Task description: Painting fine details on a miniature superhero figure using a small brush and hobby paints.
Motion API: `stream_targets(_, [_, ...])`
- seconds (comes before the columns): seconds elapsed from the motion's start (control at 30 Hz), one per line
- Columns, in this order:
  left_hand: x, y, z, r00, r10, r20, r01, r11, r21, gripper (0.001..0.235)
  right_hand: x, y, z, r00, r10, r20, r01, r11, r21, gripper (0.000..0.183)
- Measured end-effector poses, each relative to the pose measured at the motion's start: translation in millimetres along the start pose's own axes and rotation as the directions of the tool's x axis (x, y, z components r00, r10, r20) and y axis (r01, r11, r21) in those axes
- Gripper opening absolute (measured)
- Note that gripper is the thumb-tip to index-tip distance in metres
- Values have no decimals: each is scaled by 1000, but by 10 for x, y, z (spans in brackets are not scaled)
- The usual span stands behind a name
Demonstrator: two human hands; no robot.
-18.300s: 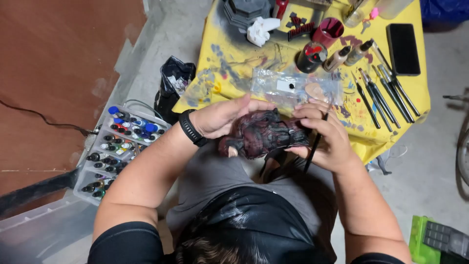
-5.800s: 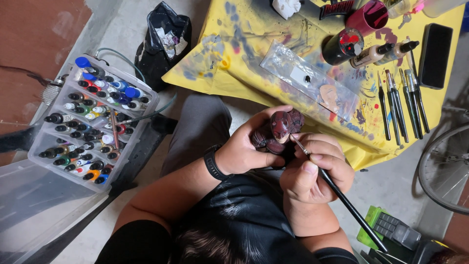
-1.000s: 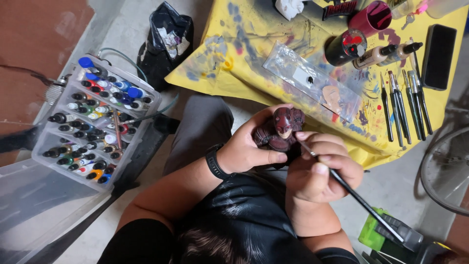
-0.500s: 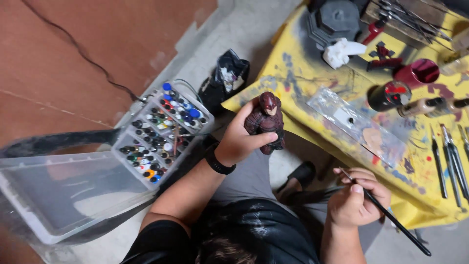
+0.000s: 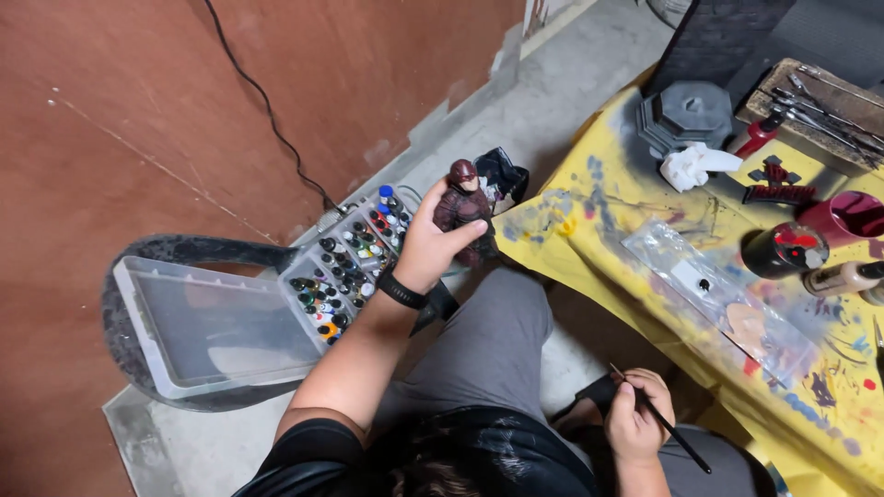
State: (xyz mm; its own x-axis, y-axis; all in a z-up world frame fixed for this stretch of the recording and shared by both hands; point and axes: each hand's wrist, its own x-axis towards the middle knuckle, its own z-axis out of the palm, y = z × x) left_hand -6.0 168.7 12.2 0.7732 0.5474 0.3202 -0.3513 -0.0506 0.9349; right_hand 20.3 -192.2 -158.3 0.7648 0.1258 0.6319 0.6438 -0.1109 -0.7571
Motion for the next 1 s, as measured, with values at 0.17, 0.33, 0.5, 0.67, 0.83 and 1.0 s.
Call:
stream_targets(0.17, [358, -322, -425, 986, 2, 164, 51, 946, -321, 77, -81, 246, 6, 996, 85, -23, -84, 995, 45, 3])
stream_targets(0.33, [795, -45, -391, 902, 62, 428, 181, 845, -504, 80, -72, 315, 55, 995, 94, -20, -95, 995, -24, 5])
stream_targets(0.5, [1143, 26, -202, 868, 106, 486, 178, 846, -502, 89, -132, 368, 57, 991, 133, -16, -133, 989, -58, 5])
stream_targets(0.67, [1363, -20, -34, 854, 92, 512, 163, 887, -432, 89, -125, 371, 24, 989, 149, -18, -150, 986, -72, 6])
stream_targets(0.83, [1548, -81, 92, 829, 63, 555, 168, 919, -356, 90, -111, 373, 30, 991, 133, -30, -135, 986, -100, 5])
stream_targets(1.0, [1644, -204, 159, 845, 25, 534, 223, 892, -394, 88, -127, 405, 25, 983, 180, -36, -183, 976, -119, 5])
